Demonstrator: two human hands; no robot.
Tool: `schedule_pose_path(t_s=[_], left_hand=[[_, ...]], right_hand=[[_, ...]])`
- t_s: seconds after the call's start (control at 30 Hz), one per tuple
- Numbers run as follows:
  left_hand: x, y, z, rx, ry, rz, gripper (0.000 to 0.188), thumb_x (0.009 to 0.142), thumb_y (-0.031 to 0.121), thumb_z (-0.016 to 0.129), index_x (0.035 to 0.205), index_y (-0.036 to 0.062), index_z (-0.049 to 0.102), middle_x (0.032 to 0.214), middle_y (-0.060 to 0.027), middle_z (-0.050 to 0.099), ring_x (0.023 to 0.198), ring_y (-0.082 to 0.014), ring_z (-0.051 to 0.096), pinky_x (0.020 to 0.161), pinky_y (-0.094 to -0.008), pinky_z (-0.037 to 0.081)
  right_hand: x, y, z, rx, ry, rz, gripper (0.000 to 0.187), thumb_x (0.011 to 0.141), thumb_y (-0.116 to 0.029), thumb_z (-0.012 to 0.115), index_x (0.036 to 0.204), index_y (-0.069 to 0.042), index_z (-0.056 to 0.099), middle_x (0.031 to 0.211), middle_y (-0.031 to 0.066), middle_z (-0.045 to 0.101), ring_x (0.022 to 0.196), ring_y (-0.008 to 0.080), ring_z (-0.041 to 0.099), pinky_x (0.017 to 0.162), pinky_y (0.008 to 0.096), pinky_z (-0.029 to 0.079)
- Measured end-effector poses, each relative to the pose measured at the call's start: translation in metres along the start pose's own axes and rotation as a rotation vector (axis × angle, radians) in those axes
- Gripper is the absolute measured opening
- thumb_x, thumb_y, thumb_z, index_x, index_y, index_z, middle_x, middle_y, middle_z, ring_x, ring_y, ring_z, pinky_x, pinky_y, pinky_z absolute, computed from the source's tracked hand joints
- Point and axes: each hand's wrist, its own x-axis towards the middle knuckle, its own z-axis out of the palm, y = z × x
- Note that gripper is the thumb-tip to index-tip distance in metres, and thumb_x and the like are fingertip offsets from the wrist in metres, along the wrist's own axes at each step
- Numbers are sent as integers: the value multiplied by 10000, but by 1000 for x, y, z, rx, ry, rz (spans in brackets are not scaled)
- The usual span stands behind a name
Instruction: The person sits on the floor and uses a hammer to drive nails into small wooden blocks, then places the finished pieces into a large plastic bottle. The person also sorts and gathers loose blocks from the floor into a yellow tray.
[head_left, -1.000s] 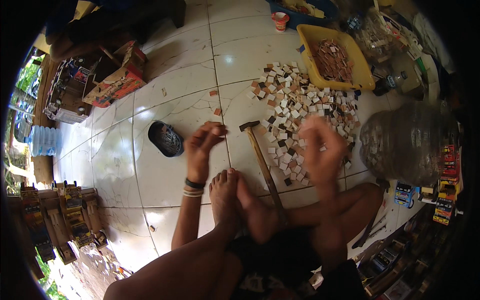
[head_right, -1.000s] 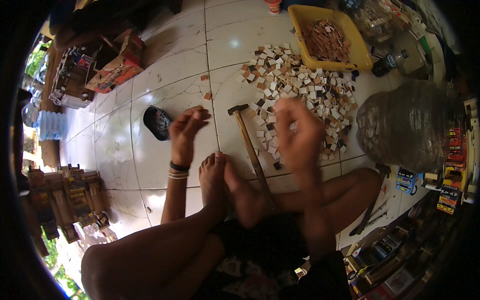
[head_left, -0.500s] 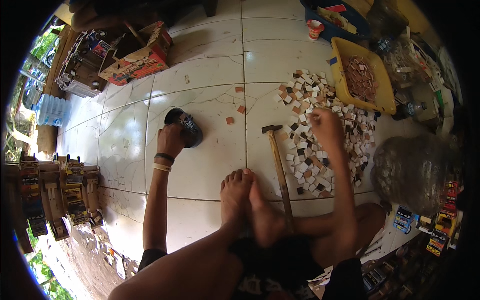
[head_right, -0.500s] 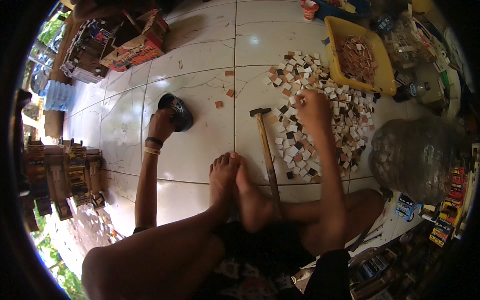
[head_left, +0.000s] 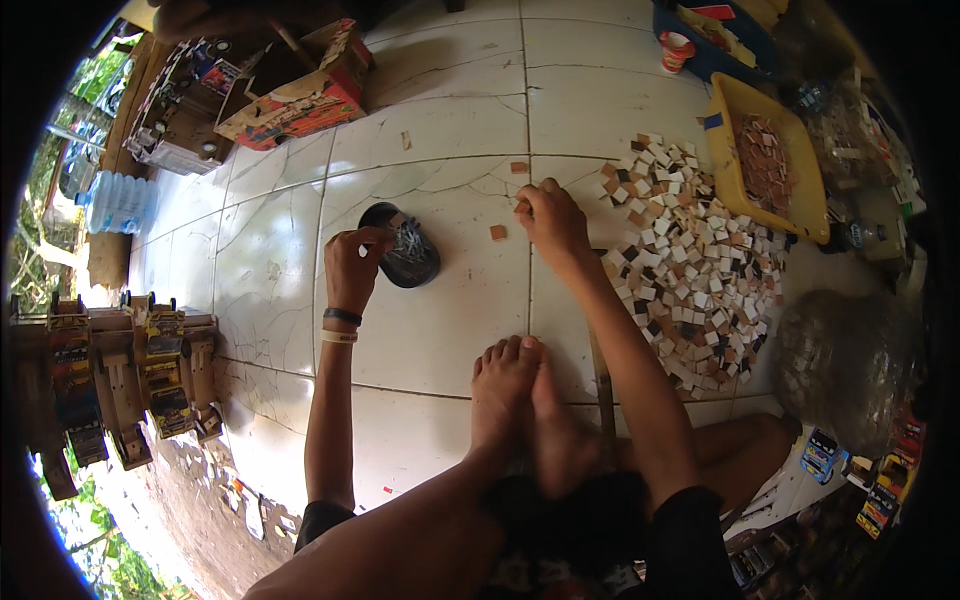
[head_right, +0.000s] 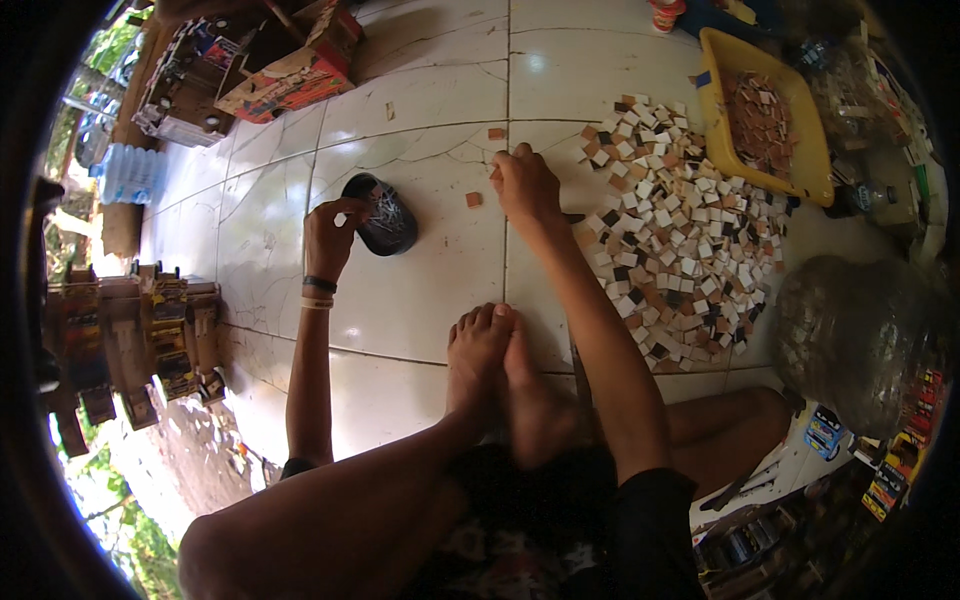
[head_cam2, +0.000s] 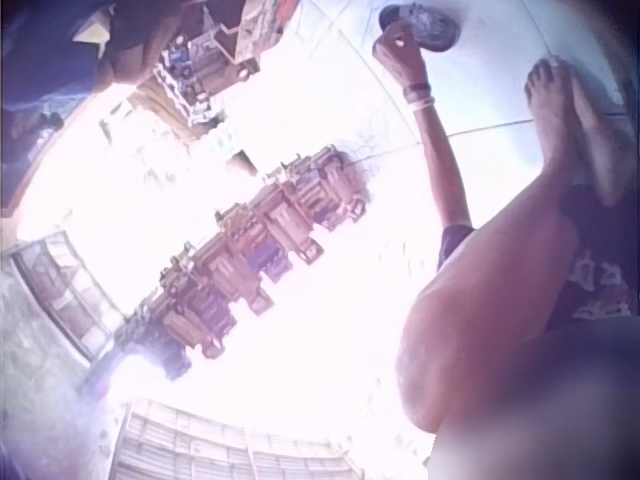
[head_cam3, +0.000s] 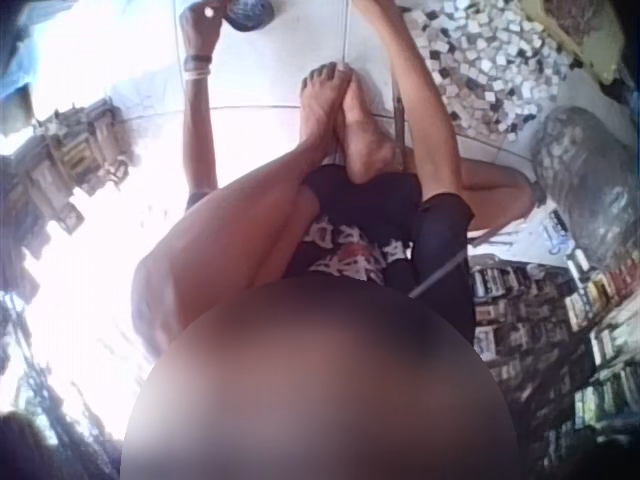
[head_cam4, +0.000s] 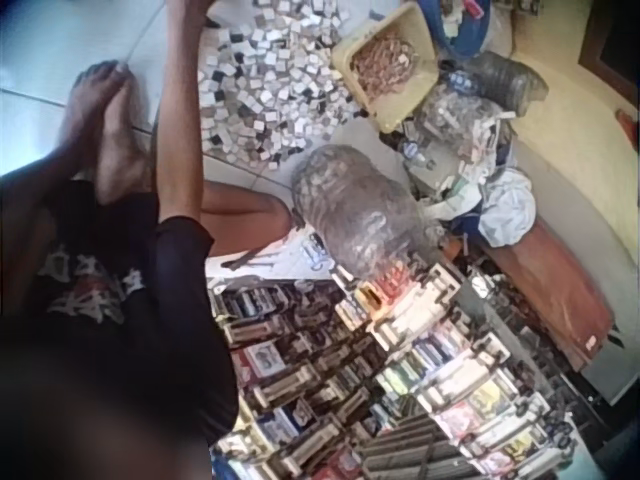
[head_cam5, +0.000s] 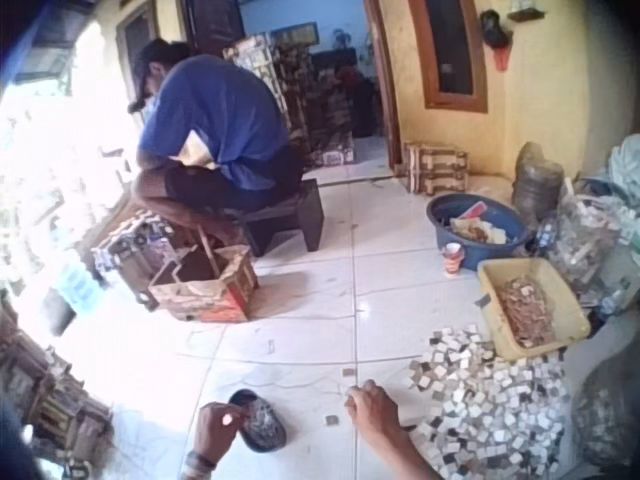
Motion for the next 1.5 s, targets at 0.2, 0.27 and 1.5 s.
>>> schedule_pose_path(t_s=[0.2, 0.27, 1.5], left_hand=[[1, -2, -1, -373, 90, -121, 82, 945, 7, 698, 1004, -24, 746, 933, -82, 775, 937, -214, 779, 830, -318, 627], [1, 4, 0, -685, 115, -205, 86, 1003, 31, 649, 1063, -17, 688, 989, -86, 738, 932, -228, 773, 845, -340, 645], [-28, 134, 154, -1245, 114, -263, 125, 939, -84, 692, 1064, -74, 692, 1060, -117, 710, 942, -202, 729, 870, -355, 657]], right_hand=[[-16, -2, -4, 191, 39, -28, 231, 875, -22, 769, 1043, -44, 611, 945, 119, 694, 911, 330, 695, 778, 444, 549], [-29, -5, -7, 267, 51, 8, 232, 870, 5, 764, 1043, -38, 616, 937, 124, 703, 901, 337, 699, 778, 441, 548], [-93, -1, -16, 102, 252, -33, 146, 802, -14, 765, 912, -71, 687, 898, 72, 747, 886, 322, 635, 842, 452, 500]])
